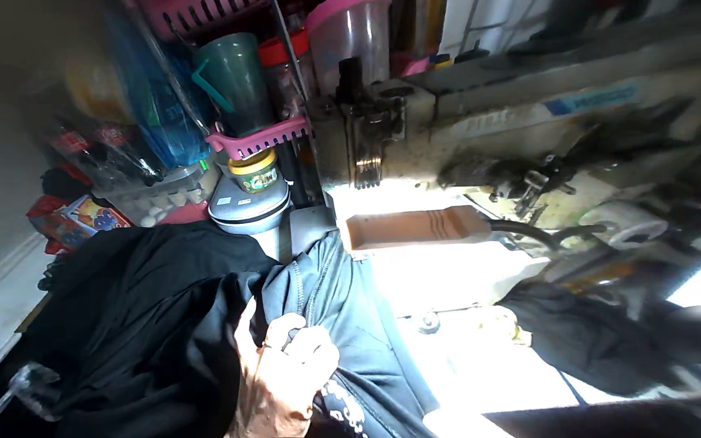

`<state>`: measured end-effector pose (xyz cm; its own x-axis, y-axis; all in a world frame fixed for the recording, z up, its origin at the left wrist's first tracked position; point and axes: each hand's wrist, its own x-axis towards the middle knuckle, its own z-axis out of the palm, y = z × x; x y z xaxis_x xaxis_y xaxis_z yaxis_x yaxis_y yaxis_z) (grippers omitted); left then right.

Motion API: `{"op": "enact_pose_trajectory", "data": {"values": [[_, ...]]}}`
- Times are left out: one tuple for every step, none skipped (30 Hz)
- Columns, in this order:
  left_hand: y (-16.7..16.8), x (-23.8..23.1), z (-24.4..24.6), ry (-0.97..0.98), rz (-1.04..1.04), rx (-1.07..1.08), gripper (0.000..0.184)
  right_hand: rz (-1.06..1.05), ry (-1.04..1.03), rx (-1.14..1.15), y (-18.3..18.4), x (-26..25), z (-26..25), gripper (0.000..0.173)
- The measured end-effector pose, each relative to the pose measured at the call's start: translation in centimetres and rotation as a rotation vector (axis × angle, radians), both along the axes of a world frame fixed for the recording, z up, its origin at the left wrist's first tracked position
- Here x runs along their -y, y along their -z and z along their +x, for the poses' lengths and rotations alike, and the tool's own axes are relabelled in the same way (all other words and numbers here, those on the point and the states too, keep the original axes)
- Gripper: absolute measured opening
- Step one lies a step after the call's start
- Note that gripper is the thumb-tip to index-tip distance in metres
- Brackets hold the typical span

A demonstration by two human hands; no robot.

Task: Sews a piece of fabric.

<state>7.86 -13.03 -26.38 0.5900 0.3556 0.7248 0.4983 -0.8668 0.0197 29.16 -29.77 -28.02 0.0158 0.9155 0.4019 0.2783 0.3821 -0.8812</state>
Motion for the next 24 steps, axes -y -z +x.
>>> {"op": "enact_pose_trajectory", "data": {"values": [[0.0,-0.3,0.1,-0.003,0.012,0.002,0.02,-0.009,0.028,-0.004,-0.1,-0.1,-0.1,0.027],[-0.1,-0.6,0.2,-0.008,0.018,-0.001,0.02,-0.018,0.055,-0.003,-0.1,-0.2,-0.2,0.026],[-0.2,-0.9,0.3,-0.014,0.021,-0.007,0.021,-0.026,0.079,0.006,-0.1,-0.4,-0.3,0.025],[-0.4,-1.1,0.4,-0.027,0.02,-0.026,0.022,-0.04,0.103,0.025,-0.2,-0.7,-0.4,0.024],[-0.5,-1.3,0.5,-0.044,0.018,-0.057,0.024,-0.065,0.117,0.045,-0.4,-0.9,-0.4,0.024],[-0.7,-1.5,0.7,-0.064,0.009,-0.107,0.027,-0.094,0.124,0.058,-0.5,-1.3,-0.4,0.025],[-1.1,-1.7,0.8,-0.077,-0.01,-0.177,0.032,-0.112,0.124,0.052,-0.5,-1.6,-0.5,0.025],[-1.8,-1.8,0.6,-0.071,-0.062,-0.269,0.042,-0.119,0.121,0.027,-0.3,-2.0,-0.5,0.024],[-2.8,-1.8,0.3,-0.036,-0.147,-0.368,0.053,-0.127,0.114,-0.001,-0.1,-2.2,-0.6,0.024],[-4.1,-1.9,-0.1,0.024,-0.24,-0.467,0.057,-0.135,0.113,-0.025,0.1,-2.4,-0.6,0.024],[-5.6,-2.1,-0.6,0.103,-0.338,-0.549,0.055,-0.138,0.106,-0.043,0.3,-2.5,-0.6,0.024],[-6.9,-2.2,-0.9,0.16,-0.431,-0.576,0.054,-0.138,0.096,-0.055,0.5,-2.6,-0.7,0.024],[-7.9,-2.2,-0.7,0.188,-0.513,-0.536,0.053,-0.137,0.092,-0.062,0.6,-2.7,-0.8,0.024],[-8.4,-2.3,-0.3,0.175,-0.525,-0.471,0.047,-0.136,0.091,-0.066,0.6,-2.8,-0.9,0.024],[-8.0,-2.4,0.7,0.125,-0.459,-0.38,0.04,-0.136,0.092,-0.071,0.6,-2.9,-1.1,0.023],[-7.3,-2.5,2.0,0.069,-0.373,-0.304,0.032,-0.136,0.094,-0.072,0.5,-2.9,-1.2,0.023],[-6.4,-2.7,3.3,0.039,-0.294,-0.25,0.026,-0.135,0.101,-0.069,0.5,-2.9,-1.3,0.023],[-5.6,-2.9,4.4,0.035,-0.242,-0.243,0.022,-0.138,0.11,-0.067,0.3,-2.9,-1.3,0.022],[-4.8,-3.1,5.2,0.034,-0.212,-0.269,0.021,-0.143,0.118,-0.068,0.2,-2.9,-1.3,0.022],[-4.0,-3.2,5.9,0.037,-0.175,-0.284,0.019,-0.15,0.121,-0.07,0.2,-2.9,-1.3,0.022],[-3.3,-3.4,6.3,0.051,-0.142,-0.281,0.017,-0.156,0.124,-0.072,0.1,-2.8,-1.2,0.023],[-3.0,-3.5,6.4,0.068,-0.118,-0.282,0.018,-0.166,0.135,-0.073,0.1,-2.8,-1.2,0.023],[-2.8,-3.6,6.3,0.093,-0.113,-0.285,0.019,-0.176,0.143,-0.072,0.1,-2.7,-1.2,0.023],[-3.0,-3.6,6.0,0.122,-0.138,-0.285,0.021,-0.182,0.147,-0.07,0.1,-2.8,-1.1,0.023]]}}
